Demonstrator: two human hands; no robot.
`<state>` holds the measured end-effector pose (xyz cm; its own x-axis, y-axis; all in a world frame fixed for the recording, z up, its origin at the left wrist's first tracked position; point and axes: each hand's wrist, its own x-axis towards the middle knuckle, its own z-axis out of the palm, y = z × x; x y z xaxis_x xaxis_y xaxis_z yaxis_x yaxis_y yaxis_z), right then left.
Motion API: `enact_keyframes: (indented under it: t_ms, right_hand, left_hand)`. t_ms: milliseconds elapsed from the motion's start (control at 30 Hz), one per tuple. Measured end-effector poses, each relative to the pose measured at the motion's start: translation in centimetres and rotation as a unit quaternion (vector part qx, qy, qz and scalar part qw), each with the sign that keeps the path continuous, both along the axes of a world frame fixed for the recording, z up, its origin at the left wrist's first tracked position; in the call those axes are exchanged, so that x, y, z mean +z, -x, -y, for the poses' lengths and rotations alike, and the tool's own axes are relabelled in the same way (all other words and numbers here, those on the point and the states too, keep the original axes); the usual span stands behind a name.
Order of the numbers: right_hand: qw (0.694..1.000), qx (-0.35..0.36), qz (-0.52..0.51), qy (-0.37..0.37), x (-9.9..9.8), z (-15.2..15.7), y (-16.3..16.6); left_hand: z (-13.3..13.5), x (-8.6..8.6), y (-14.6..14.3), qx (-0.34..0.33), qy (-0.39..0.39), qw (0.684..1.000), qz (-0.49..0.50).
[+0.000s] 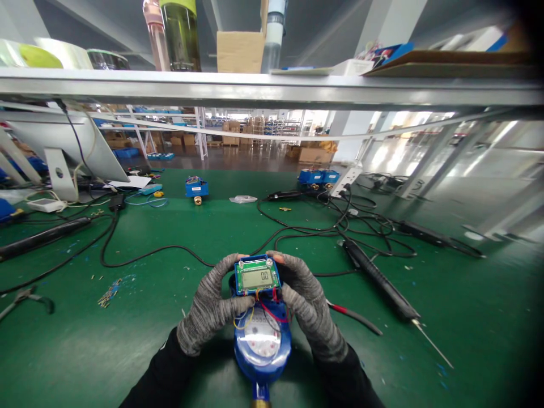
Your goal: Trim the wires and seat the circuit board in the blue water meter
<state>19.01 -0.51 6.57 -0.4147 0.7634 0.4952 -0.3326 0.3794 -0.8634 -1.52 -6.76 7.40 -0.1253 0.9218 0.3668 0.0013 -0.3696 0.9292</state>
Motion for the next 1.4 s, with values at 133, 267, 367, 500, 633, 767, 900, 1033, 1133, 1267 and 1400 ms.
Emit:
enact_keyframes:
  t_ms: [133,267,367,500,633,767,900,1033,1133,1267,1400]
  right_hand:
    - [0.995,-0.092,0.031,-0.014,-0.3,-0.1,0.1]
    - [0.993,-0.088,0.075,-0.002,-0.2,0.2,0.6]
    - [0.994,-0.047,0.098,0.01,-0.4,0.6,1.2]
    - [0.991,-0.067,0.12,-0.009,-0.8,0.6,1.5]
    - [0.989,-0.057,0.137,-0.002,-0.6,0.5,1.4]
    - [0.99,-0.06,0.128,0.004,-0.4,0.5,1.5]
    - [0.993,-0.052,0.104,0.003,-0.4,0.5,1.6]
    - [0.994,-0.041,0.096,0.012,0.0,0.6,1.7]
    - [0.995,-0.039,0.096,0.014,0.1,0.8,1.7]
    - [0.994,-0.046,0.094,0.015,-0.2,0.8,1.8]
    - [0.995,-0.052,0.088,0.003,-0.6,0.6,1.8]
  left_hand:
    - [-0.1,-0.5,0.4,0.046,-0.028,0.997,-0.059]
    - [0.0,-0.6,0.4,0.059,-0.043,0.992,-0.104]
    - [0.1,-0.6,0.3,0.085,-0.065,0.983,-0.147]
    - [0.1,-0.5,0.0,0.085,-0.066,0.98,-0.17]
    - [0.0,-0.5,0.0,0.083,-0.045,0.983,-0.155]
    - [-0.1,-0.6,0.0,0.082,-0.035,0.988,-0.128]
    - [0.0,-0.5,0.0,0.062,-0.019,0.993,-0.101]
    - [0.1,-0.4,0.0,0.042,0.015,0.996,-0.075]
    - [0.2,-0.5,-0.3,0.035,0.027,0.997,-0.07]
    - [0.2,-0.8,-0.7,0.072,0.019,0.994,-0.086]
    - [0.1,-0.9,-0.7,0.087,-0.003,0.991,-0.099]
